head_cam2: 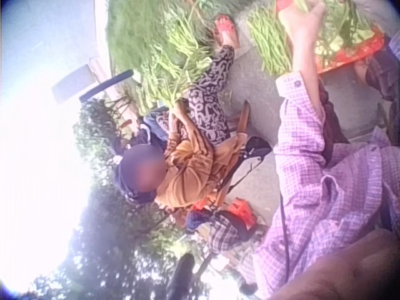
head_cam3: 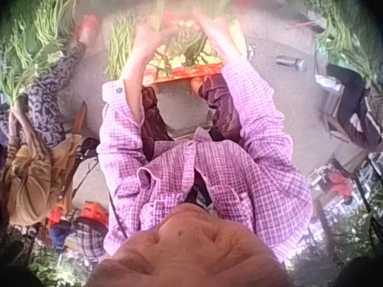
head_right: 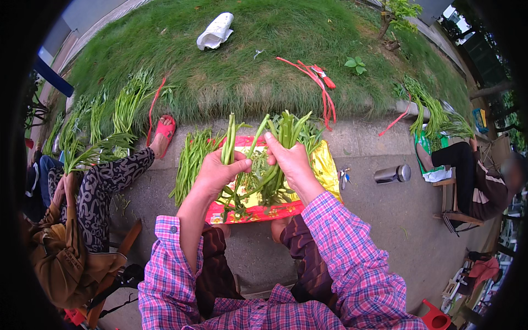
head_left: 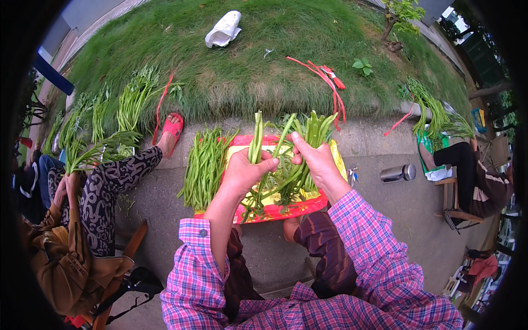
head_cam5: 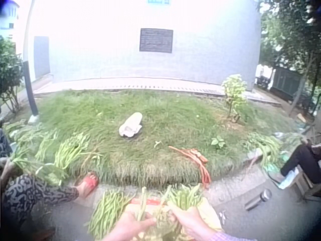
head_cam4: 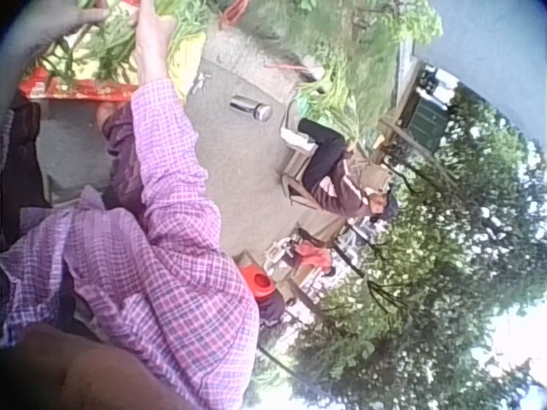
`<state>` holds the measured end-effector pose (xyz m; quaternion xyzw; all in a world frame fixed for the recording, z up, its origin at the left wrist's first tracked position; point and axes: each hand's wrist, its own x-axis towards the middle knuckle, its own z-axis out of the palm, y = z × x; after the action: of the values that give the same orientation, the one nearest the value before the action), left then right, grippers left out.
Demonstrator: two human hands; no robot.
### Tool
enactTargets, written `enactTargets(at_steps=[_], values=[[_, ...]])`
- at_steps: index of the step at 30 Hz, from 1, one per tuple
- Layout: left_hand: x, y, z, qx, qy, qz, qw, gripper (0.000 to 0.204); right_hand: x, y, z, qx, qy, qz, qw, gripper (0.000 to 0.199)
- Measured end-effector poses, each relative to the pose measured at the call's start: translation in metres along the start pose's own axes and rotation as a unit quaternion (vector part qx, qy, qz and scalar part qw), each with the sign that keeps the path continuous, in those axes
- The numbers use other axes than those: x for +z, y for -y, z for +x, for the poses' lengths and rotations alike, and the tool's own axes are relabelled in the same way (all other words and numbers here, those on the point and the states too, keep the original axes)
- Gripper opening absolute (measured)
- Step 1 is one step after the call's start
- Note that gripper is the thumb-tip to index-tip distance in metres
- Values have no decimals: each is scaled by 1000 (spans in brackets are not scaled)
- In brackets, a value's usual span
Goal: The person picks through a bundle of green stalks, snapping or tearing off small pieces and placing them onto a yellow and red mat. They gather sorted pieces into their hands and occasionally use scissors to trim the ends.
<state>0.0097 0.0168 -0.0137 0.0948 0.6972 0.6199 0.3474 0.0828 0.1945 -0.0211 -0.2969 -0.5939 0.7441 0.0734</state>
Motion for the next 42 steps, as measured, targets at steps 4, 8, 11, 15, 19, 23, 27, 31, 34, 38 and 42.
enactTargets(at_steps=[4, 8, 11, 15, 19, 23, 27, 31, 34, 38, 42], values=[[12, 5, -3, 3, 23, -11, 1000, 18, 4, 1, -4, -11, 69, -5, 998, 32], [17, 1, -4, -14, 39, -28, 999, 18, 6, 2, -7, -46, 30, -41, 998, 30], [9, -5, -5, -17, 35, -42, 998, 19, 5, 4, -6, -51, 21, -14, 998, 29], [-2, -2, -2, -27, 18, -52, 998, 24, 2, 8, -4, -12, 42, 61, 997, 30], [-1, -2, -1, -32, 21, -59, 997, 30, 1, 11, -8, -30, 98, 28, 994, 26], [4, -5, -3, -30, 71, -36, 996, 34, 8, 14, -14, -13, 137, -29, 990, 22], [5, -3, -6, -33, 141, -25, 989, 34, 11, 13, -15, 3, 130, 2, 991, 19], [8, -6, -8, -39, 159, 11, 987, 30, 9, 16, -16, 6, 146, -16, 989, 19], [6, -9, -9, -44, 168, 22, 985, 28, 6, 17, -15, 12, 163, -24, 986, 20], [4, -8, -8, -24, 179, 26, 983, 27, 5, 14, -13, 2, 185, -29, 982, 20], [-1, -2, -3, -40, 177, 43, 982, 31, 7, 14, -13, -2, 168, -28, 985, 20]])
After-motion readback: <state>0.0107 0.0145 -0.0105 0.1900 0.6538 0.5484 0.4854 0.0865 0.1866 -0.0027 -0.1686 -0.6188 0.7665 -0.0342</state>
